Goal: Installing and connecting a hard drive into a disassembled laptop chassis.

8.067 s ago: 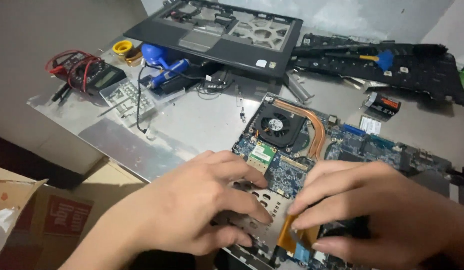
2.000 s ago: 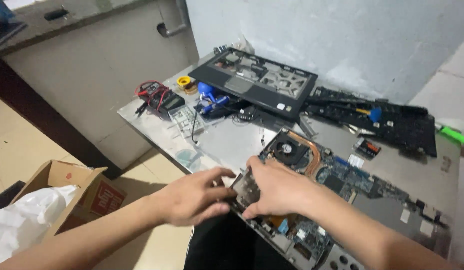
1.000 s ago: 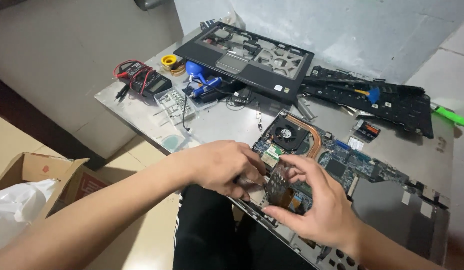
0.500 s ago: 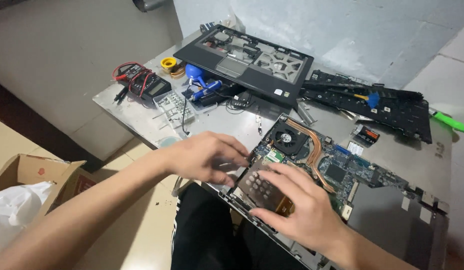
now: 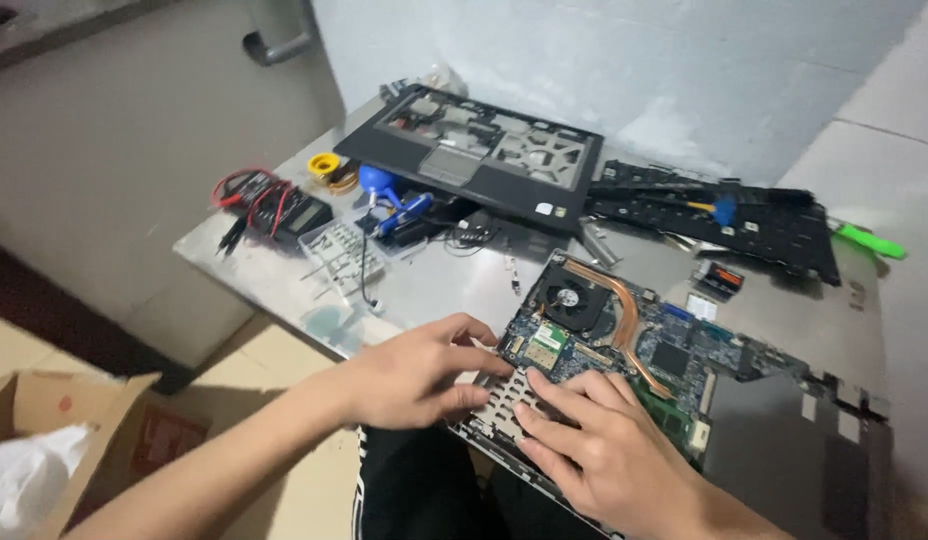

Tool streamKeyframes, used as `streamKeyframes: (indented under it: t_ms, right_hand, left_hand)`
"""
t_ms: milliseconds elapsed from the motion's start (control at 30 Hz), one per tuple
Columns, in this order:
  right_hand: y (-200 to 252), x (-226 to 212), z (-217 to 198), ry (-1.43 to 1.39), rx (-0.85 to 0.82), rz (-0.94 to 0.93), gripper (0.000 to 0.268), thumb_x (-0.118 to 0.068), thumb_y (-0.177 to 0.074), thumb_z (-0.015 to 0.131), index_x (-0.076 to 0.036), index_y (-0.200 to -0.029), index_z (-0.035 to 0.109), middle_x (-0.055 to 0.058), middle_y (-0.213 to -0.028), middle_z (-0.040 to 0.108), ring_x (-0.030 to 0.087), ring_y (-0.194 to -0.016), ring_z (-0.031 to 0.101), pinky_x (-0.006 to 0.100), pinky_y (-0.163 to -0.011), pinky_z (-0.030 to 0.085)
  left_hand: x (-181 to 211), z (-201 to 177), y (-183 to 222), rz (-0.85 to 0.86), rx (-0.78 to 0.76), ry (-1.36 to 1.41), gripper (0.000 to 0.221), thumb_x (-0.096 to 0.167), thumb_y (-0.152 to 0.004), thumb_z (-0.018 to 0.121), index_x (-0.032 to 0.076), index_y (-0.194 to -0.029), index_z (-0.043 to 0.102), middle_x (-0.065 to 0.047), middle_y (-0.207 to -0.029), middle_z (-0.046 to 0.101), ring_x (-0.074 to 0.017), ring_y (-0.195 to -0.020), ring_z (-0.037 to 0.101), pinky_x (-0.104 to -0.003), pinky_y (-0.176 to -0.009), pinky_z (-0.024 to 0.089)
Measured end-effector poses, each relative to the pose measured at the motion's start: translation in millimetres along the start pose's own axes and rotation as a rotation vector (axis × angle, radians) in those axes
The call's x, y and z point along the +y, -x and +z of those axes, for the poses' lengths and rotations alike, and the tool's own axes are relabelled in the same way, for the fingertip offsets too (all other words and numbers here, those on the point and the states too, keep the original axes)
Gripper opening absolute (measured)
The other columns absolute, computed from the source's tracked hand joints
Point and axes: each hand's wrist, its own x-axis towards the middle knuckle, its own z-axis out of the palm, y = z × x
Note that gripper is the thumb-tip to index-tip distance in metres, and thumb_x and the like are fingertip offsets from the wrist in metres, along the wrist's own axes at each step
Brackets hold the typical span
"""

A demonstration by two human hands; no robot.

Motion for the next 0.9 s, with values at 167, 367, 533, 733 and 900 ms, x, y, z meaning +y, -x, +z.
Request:
streamKeyframes:
  t_ms: [167, 367, 533, 733, 900]
  right_hand:
    - [5.1, -9.2, -15.2, -0.201, -0.315, 0.319, 0.047, -0.032, -0.111, 0.063, -0.021, -0.156, 0.072, 0.004, -0.174, 0.053, 0.025, -0.134, 0.057, 0.047, -0.104, 0.041]
    - [37.7, 10.8, -56.9, -0.262, 0.020, 0.713, 0.059, -0.026, -0.101, 0.066, -0.010, -0.158, 0.061, 0.014, -0.163, 0.065, 0.031, -0.148, 0.069, 0.044, -0.117, 0.061]
    - [79.5, 33.3, -117.2, 0.142, -0.043, 1.254, 0.064, -0.050, -0.093, 0.067, -0.043, -0.156, 0.064, -0.008, -0.144, 0.080, 0.016, -0.116, 0.081, 0.038, -0.094, 0.067]
    - [93.0, 50.3, -126.4, 0.272, -0.086, 1.237, 0.066, -0.048, -0.086, 0.081, -0.047, -0.151, 0.066, -0.015, -0.154, 0.074, 0.015, -0.109, 0.089, 0.039, -0.088, 0.072]
    - [72.2, 67.8, -89.9, 0.261, -0.168, 0.440, 0.083, -0.036, -0.090, 0.088, -0.017, -0.160, 0.048, 0.016, -0.155, 0.064, 0.037, -0.137, 0.067, 0.050, -0.104, 0.065]
  left_hand:
    - [1.0, 6.0, -0.3, -0.095, 0.044, 0.052, 0.053, 0.048, -0.103, 0.071, 0.015, -0.144, 0.073, -0.014, -0.144, 0.056, -0.0233, -0.084, 0.078, -0.039, -0.095, 0.059]
    - [3.9, -1.1, -5.7, -0.237, -0.096, 0.032, 0.057, 0.050, -0.101, 0.072, 0.017, -0.147, 0.075, -0.012, -0.151, 0.052, -0.0341, -0.138, 0.064, -0.048, -0.121, 0.044]
    - [1.1, -8.8, -15.8, -0.323, -0.163, 0.102, 0.052, 0.052, -0.098, 0.076, 0.024, -0.142, 0.079, -0.006, -0.152, 0.052, -0.0258, -0.109, 0.072, -0.045, -0.108, 0.052]
    - [19.7, -24.3, -26.8, -0.575, -0.254, 0.183, 0.045, 0.054, -0.096, 0.079, 0.036, -0.137, 0.079, 0.007, -0.156, 0.050, -0.0160, -0.122, 0.078, -0.031, -0.108, 0.052]
    - [20.5, -22.7, -28.7, -0.663, -0.205, 0.273, 0.039, 0.047, -0.096, 0.086, 0.035, -0.132, 0.083, 0.014, -0.144, 0.057, -0.0066, -0.067, 0.067, -0.024, -0.073, 0.052]
